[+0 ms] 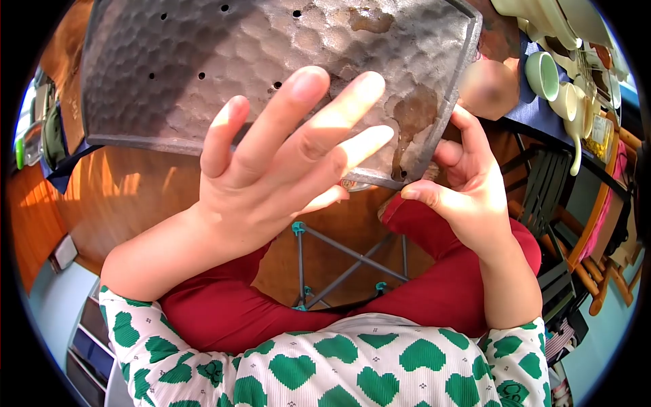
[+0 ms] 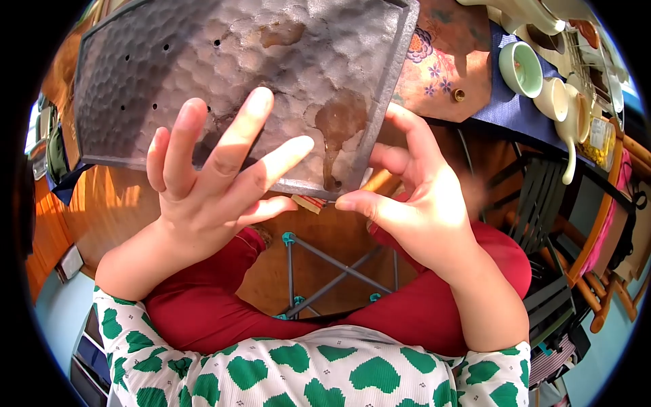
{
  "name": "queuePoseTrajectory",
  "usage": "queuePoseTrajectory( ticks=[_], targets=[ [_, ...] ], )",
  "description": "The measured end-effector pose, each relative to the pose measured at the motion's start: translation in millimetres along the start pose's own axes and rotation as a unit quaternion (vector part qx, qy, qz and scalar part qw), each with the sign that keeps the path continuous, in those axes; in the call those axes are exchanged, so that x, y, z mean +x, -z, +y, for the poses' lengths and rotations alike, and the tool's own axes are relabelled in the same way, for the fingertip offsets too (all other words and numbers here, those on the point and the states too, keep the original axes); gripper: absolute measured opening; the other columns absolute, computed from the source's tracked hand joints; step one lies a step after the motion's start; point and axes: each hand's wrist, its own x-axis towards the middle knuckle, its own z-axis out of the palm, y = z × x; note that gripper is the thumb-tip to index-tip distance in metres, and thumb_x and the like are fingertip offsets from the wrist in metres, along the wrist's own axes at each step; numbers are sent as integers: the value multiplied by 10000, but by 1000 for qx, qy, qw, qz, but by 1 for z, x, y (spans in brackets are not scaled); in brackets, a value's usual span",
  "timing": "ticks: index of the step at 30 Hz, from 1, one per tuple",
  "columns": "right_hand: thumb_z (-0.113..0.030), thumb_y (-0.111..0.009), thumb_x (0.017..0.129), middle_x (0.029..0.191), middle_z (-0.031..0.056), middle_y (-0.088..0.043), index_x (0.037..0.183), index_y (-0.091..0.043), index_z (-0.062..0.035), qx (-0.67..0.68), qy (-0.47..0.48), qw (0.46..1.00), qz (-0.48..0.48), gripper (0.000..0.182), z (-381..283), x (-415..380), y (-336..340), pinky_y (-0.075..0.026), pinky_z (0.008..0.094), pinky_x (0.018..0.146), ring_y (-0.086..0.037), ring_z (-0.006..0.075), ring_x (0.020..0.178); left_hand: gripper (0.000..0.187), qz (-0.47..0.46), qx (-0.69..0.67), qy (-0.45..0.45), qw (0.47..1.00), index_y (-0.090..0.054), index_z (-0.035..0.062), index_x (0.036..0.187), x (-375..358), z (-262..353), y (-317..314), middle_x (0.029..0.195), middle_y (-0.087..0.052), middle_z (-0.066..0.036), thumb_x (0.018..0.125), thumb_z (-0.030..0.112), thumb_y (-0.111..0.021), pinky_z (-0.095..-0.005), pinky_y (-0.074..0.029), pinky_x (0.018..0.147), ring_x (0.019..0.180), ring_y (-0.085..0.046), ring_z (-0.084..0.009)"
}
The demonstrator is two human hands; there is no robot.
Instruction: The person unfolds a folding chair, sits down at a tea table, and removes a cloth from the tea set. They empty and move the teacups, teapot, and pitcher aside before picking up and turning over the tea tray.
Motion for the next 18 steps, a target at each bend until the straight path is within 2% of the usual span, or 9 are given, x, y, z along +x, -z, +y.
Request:
queuePoseTrajectory(
  ticks=[2,4,9,18],
  targets=[
    [103,-725,791,1231,171,-642,1496,-254,-47,0,-9,1000,-5,861,-2,-1,2,-526,269,808,-638,174,1046,479,-12,-8,-7,1000,-715,439,1061,-3,4,0,1323,-640,69,969,688,-317,-394,-167,1185,1351,-413,-289],
    [107,-726,797,1246,177,-622,1508,-210,-7,-7,-9,1000,-16,886,-4,0,1,-522,342,956,-623,233,1138,458,-9,-17,-3,1000,-709,457,1059,1,7,0,1333,-632,71,967,690,-325,-399,-169,1185,1355,-405,-292],
    [98,-728,804,1250,184,-622,1511,-208,-14,-9,14,999,-33,885,-1,1,3,-535,341,935,-633,237,1126,402,21,-14,-32,999,-691,501,1070,4,0,0,1353,-612,71,971,680,-345,-409,-166,1188,1375,-368,-299],
    [77,-751,800,1241,184,-626,1509,-215,-17,-16,14,999,-29,894,0,1,2,-543,347,920,-638,241,1111,332,-11,-41,-40,998,-704,475,1137,-8,-22,12,1415,-572,-12,953,620,-469,-437,-182,1175,1445,-227,-364]
  ],
)
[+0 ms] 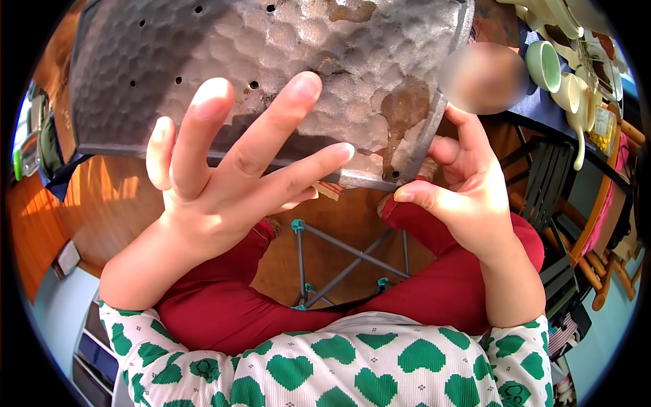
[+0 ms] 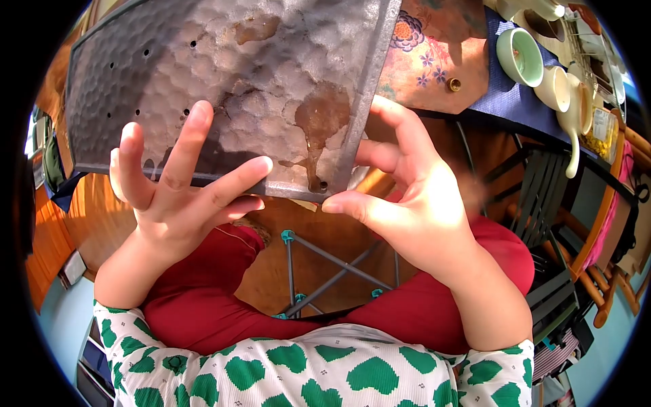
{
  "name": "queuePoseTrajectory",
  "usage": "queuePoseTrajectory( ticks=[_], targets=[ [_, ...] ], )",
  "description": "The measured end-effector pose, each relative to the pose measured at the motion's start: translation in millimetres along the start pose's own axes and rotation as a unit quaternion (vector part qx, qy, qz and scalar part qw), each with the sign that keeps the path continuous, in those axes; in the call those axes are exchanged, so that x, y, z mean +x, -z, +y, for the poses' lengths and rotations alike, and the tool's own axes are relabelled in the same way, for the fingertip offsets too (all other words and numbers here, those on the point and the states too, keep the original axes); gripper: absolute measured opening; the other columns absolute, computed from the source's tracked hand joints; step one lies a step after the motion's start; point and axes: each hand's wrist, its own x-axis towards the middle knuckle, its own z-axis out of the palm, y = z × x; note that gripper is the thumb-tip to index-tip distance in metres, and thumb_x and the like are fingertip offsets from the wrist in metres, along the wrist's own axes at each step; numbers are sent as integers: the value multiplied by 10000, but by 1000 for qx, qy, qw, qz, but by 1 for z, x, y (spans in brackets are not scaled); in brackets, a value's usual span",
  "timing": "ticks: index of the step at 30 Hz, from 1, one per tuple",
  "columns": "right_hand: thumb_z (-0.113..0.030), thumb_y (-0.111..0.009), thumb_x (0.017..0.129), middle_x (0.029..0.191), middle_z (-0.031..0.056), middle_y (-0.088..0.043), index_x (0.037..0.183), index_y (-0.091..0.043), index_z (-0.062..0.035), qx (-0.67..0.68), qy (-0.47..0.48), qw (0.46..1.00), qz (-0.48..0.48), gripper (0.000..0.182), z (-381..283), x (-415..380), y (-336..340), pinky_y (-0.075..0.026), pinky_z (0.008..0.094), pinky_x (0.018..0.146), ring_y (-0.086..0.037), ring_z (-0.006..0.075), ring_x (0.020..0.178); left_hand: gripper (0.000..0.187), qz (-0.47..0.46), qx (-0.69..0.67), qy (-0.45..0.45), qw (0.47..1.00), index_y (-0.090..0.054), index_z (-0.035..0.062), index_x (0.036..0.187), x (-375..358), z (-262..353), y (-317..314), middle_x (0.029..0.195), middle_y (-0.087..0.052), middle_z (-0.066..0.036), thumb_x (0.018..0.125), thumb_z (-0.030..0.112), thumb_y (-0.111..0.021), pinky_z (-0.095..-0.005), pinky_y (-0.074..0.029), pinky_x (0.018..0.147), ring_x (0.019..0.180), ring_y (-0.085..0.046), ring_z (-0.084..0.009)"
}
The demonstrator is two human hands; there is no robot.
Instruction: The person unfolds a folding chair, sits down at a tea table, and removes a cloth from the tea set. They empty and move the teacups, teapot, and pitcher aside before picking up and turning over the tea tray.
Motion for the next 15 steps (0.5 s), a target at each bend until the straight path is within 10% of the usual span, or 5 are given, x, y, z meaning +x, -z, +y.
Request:
queuePoseTrajectory(
  ticks=[6,15],
  targets=[
    [68,-771,785,1236,171,-633,1503,-227,-11,3,9,1000,-5,904,1,0,1,-527,341,934,-633,224,1112,346,3,-28,-6,1000,-745,393,1116,-3,-13,6,1389,-596,-80,869,583,-595,-443,-161,1198,1467,-202,-343],
    [62,-782,778,1235,154,-637,1497,-240,-3,5,15,1000,-5,903,1,1,1,-509,324,937,-628,202,1106,429,-26,-24,5,999,-765,331,1058,-9,-21,19,1241,-688,-95,910,639,-506,-428,-231,1175,1167,-605,-124]
  ],
)
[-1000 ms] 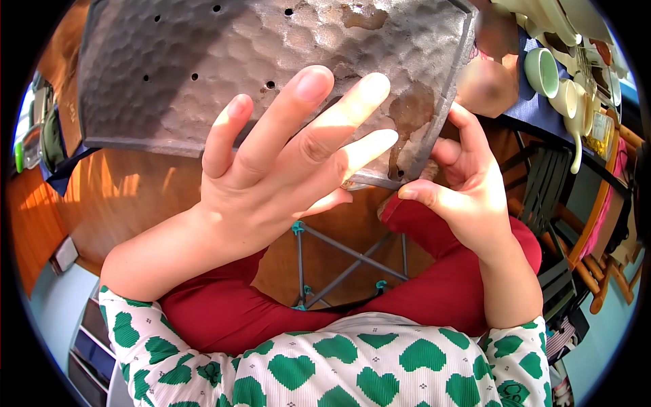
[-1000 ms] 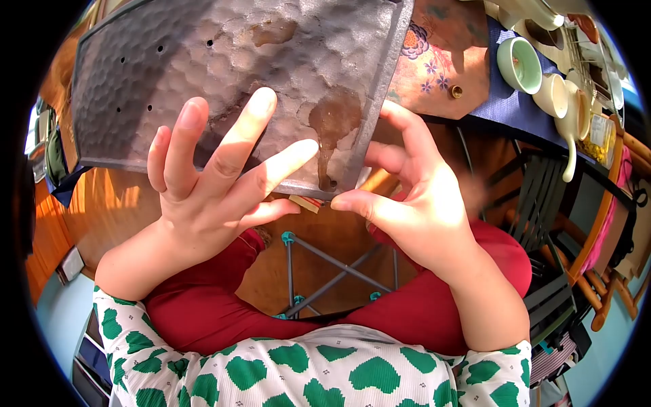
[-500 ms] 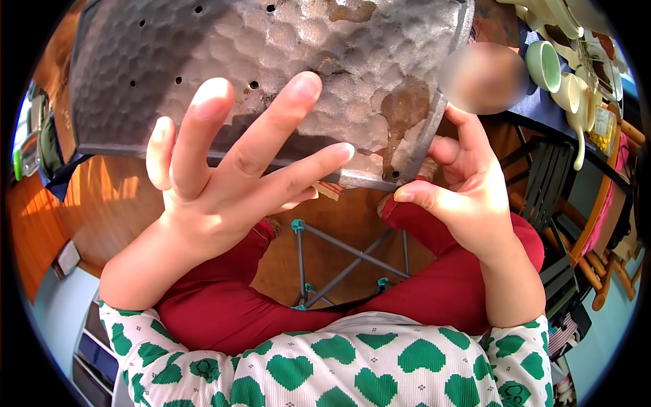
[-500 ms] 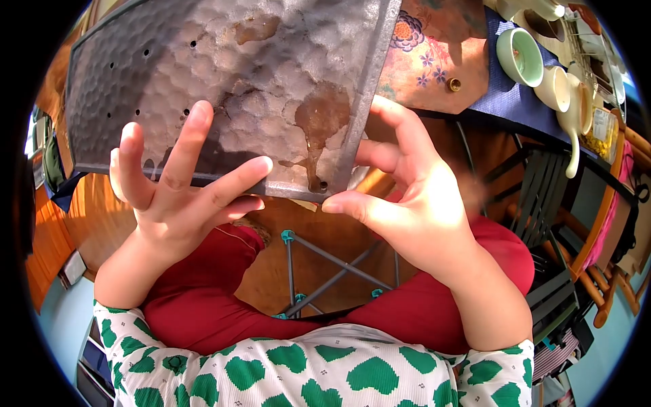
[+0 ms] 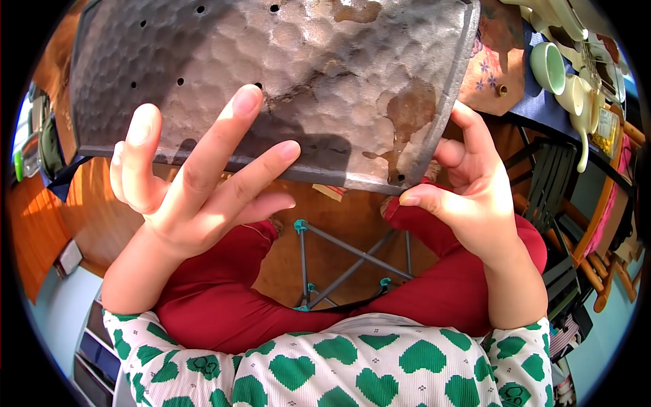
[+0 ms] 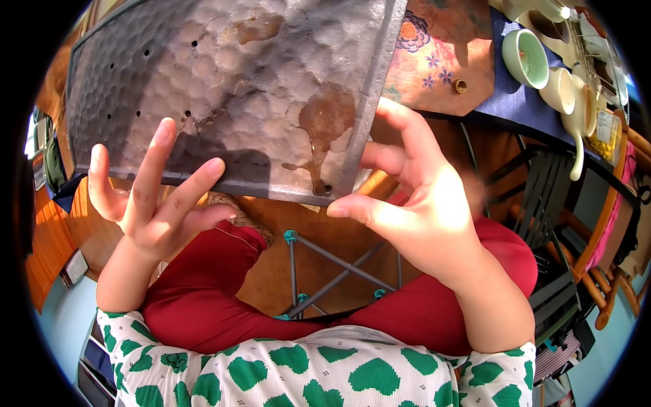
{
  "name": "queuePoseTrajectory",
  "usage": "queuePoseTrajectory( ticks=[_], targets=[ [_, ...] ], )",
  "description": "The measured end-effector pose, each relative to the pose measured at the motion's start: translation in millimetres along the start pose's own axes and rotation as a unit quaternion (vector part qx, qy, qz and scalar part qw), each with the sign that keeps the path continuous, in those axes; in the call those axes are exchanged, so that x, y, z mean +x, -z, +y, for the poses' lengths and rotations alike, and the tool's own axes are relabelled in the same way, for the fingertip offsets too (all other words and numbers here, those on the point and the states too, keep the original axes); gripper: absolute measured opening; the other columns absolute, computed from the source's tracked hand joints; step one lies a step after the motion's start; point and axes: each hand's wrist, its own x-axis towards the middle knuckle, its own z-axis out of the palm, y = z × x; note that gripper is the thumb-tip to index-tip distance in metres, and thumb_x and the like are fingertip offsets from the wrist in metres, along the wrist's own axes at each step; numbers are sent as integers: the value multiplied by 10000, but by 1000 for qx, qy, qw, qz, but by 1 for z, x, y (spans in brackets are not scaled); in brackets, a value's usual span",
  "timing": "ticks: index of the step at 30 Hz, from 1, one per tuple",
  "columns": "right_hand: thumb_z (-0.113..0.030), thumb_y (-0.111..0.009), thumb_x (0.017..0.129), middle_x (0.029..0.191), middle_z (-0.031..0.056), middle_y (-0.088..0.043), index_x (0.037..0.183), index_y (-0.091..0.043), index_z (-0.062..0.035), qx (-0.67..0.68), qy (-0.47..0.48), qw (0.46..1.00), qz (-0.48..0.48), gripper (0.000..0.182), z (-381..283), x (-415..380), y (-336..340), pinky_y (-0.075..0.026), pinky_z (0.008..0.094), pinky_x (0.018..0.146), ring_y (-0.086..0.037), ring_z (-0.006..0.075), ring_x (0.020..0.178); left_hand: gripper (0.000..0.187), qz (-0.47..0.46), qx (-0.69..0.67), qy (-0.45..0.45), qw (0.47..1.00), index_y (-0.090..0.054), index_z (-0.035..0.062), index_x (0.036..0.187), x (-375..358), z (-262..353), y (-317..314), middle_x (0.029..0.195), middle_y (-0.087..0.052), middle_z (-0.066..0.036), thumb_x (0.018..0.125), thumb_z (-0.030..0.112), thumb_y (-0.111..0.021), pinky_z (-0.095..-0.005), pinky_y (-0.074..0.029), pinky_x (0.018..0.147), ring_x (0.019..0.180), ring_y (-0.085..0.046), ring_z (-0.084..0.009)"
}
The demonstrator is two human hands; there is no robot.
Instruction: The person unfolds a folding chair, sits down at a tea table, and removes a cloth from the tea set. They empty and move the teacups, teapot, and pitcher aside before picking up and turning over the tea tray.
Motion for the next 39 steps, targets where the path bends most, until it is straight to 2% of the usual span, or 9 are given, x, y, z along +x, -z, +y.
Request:
queuePoseTrajectory(
  ticks=[4,8,11,22,26,29,34,38,39],
  targets=[
    [49,-787,779,1238,156,-636,1497,-237,2,14,-9,1000,4,905,-1,0,-1,-504,326,948,-628,205,1110,440,40,-43,-11,998,-771,336,1036,4,8,-8,1216,-699,-45,937,646,-475,-418,-222,1187,1328,-434,-171],
    [38,-789,782,1240,156,-635,1497,-233,3,25,-7,1000,4,907,-1,0,-3,-502,329,956,-626,208,1119,398,-19,-86,-16,996,-758,393,1068,16,17,-5,1388,-590,19,950,634,-464,-410,-216,1154,1418,-269,-337],
    [36,-789,784,1246,157,-632,1497,-232,1,29,-18,999,5,906,-3,0,-3,-506,333,958,-624,211,1124,392,-28,-58,-5,998,-719,461,1108,22,31,-10,1387,-586,65,974,645,-400,-400,-206,1139,1398,-300,-321],
    [52,-783,780,1253,161,-626,1496,-235,-12,33,-14,999,-1,904,-1,-1,-1,-528,344,949,-623,219,1135,382,1,-33,-12,999,-695,488,1116,26,40,-15,1354,-602,102,1006,615,-352,-398,-206,1154,1368,-340,-295],
    [49,-785,782,1252,166,-624,1497,-230,-13,34,-20,999,4,908,-2,-1,-2,-533,343,944,-628,220,1124,463,72,46,-30,996,-631,374,1279,26,40,-27,1384,-559,127,969,650,-425,-416,-192,1173,1405,-298,-290],
    [47,-784,783,1249,167,-624,1497,-228,-12,24,-16,1000,-3,907,-1,-1,-1,-534,345,941,-631,224,1119,674,91,103,-53,989,-515,265,1434,19,39,-27,1423,-502,146,914,692,-483,-449,-162,1194,1463,-216,-305],
    [56,-779,785,1243,164,-627,1495,-228,-7,3,1,1000,-13,902,2,-1,1,-531,349,939,-632,233,1120,669,78,84,-127,985,-489,279,1467,0,27,-21,1466,-451,170,913,655,-490,-479,-86,1212,1482,-167,-320],
    [70,-773,782,1244,161,-630,1494,-232,-4,15,0,1000,-5,897,1,-1,-1,-515,342,954,-632,223,1117,269,176,-4,-122,977,-678,236,1181,-33,40,-33,1282,-575,143,949,317,-567,-301,-275,1148,1261,-469,7],
    [72,-771,782,1245,160,-630,1495,-233,-3,16,0,1000,-5,897,1,-1,-1,-511,341,959,-632,220,1118,213,177,-34,-127,975,-695,236,1117,-32,40,-32,1234,-592,134,942,293,-587,-292,-289,1131,1222,-489,8]
  ],
)
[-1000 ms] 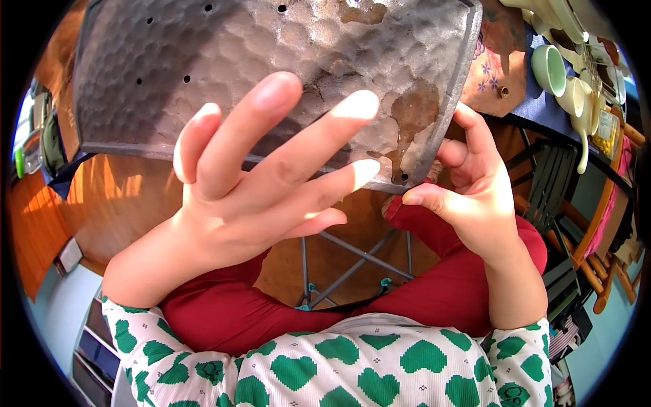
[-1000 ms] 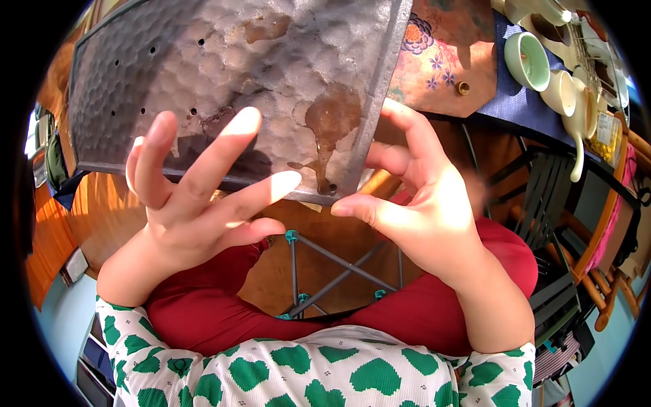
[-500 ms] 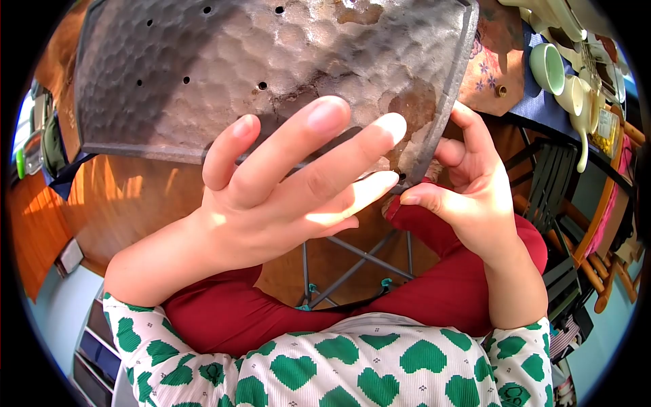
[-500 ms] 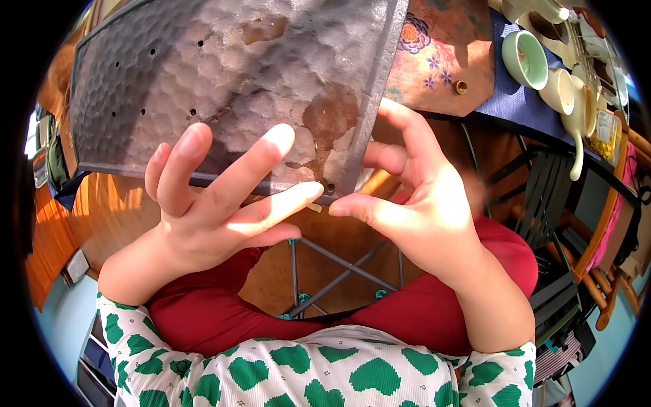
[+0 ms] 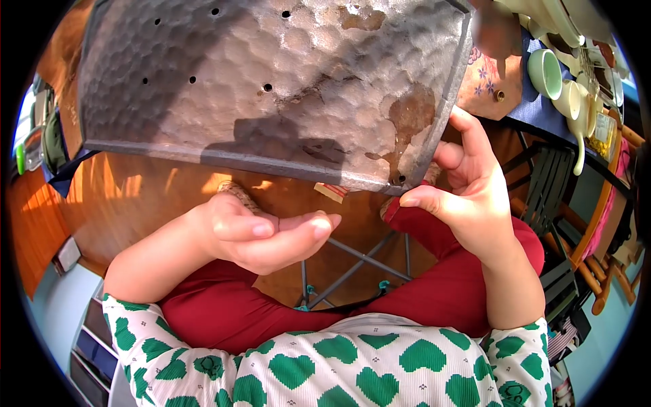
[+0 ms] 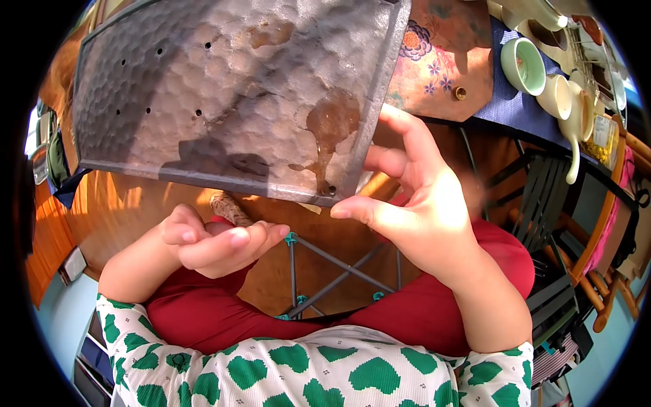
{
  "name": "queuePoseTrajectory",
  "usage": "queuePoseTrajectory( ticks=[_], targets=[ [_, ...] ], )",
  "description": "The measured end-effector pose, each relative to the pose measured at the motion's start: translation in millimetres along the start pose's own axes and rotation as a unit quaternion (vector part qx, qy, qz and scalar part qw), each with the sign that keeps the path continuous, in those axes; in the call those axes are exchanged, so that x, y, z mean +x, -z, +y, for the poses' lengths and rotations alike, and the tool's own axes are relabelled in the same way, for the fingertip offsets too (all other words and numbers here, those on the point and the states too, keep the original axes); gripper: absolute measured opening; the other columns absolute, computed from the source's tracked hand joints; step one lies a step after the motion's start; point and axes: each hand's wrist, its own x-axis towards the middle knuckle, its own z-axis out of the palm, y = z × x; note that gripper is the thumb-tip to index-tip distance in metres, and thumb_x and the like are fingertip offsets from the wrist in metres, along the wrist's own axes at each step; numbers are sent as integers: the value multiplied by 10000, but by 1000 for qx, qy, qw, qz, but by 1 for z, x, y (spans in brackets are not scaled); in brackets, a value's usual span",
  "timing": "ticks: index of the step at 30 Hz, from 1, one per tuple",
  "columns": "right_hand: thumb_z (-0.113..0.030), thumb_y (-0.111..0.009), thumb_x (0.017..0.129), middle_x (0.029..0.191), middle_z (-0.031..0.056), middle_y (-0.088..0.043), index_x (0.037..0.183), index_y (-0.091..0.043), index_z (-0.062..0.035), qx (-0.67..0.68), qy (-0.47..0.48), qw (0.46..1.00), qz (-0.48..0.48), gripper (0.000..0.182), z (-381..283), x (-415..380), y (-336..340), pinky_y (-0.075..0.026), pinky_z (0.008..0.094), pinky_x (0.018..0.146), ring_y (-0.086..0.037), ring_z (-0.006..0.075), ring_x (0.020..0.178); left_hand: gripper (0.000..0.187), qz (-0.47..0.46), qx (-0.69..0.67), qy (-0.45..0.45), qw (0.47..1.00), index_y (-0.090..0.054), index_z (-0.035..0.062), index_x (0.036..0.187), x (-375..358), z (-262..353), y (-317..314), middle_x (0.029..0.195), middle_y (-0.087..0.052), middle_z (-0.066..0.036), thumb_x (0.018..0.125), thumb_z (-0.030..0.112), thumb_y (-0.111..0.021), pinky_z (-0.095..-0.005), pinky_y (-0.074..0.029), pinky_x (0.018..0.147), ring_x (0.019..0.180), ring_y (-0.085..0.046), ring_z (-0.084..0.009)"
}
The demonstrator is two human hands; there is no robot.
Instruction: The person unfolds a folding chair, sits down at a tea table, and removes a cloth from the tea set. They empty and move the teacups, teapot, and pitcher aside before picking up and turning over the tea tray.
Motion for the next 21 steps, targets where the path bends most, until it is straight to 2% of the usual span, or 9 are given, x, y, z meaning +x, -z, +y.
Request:
queuePoseTrajectory(
  ticks=[3,6,9,14,18,19,21],
  targets=[
    [69,-771,783,1248,157,-629,1495,-234,-3,-5,1,1000,0,895,-1,0,-1,-502,340,969,-627,215,1126,92,-15,-59,-10,998,-716,240,918,7,-5,5,1098,-632,121,930,251,-626,-282,-323,1084,1128,-521,14],
    [63,-774,784,1250,155,-629,1495,-233,-3,-2,2,1000,-2,896,-1,0,-1,-498,340,972,-621,213,1137,182,-19,-69,-4,997,-618,278,755,11,-5,5,862,-588,152,892,393,-651,-357,-295,1058,1118,-516,-68],
    [61,-775,784,1251,154,-629,1493,-234,-2,9,-5,1000,2,894,-2,0,-2,-496,337,975,-618,209,1143,223,-30,-76,30,996,-603,288,741,12,0,6,820,-574,145,912,425,-646,-354,-313,1036,1098,-509,-68],
    [65,-773,778,1237,160,-638,1478,-258,-12,-15,1,1000,6,872,0,0,0,-505,325,947,-625,198,1110,120,-61,-87,3,994,-698,321,867,18,-2,5,761,-524,140,909,427,-659,-340,-310,1022,1052,-508,-67],
    [68,-767,770,1207,173,-660,1457,-299,-38,-24,4,1000,16,837,1,1,-1,-524,297,876,-642,180,1039,148,-91,-97,-34,990,-742,332,990,22,-9,11,735,-485,130,911,427,-659,-332,-306,1012,1015,-515,-54],
    [65,-766,772,1203,171,-662,1456,-299,-40,-30,4,999,18,835,1,1,-1,-528,289,857,-646,175,1023,97,-98,-109,-28,989,-726,324,911,25,-11,13,737,-482,125,903,398,-664,-332,-301,1014,994,-519,-48],
    [64,-759,779,1199,169,-666,1454,-302,-44,-40,-9,999,17,823,-1,0,0,-531,272,817,-647,167,1005,69,-88,-129,1,988,-706,317,868,22,-10,13,735,-476,122,888,370,-665,-338,-296,1018,982,-522,-46]
  ],
)
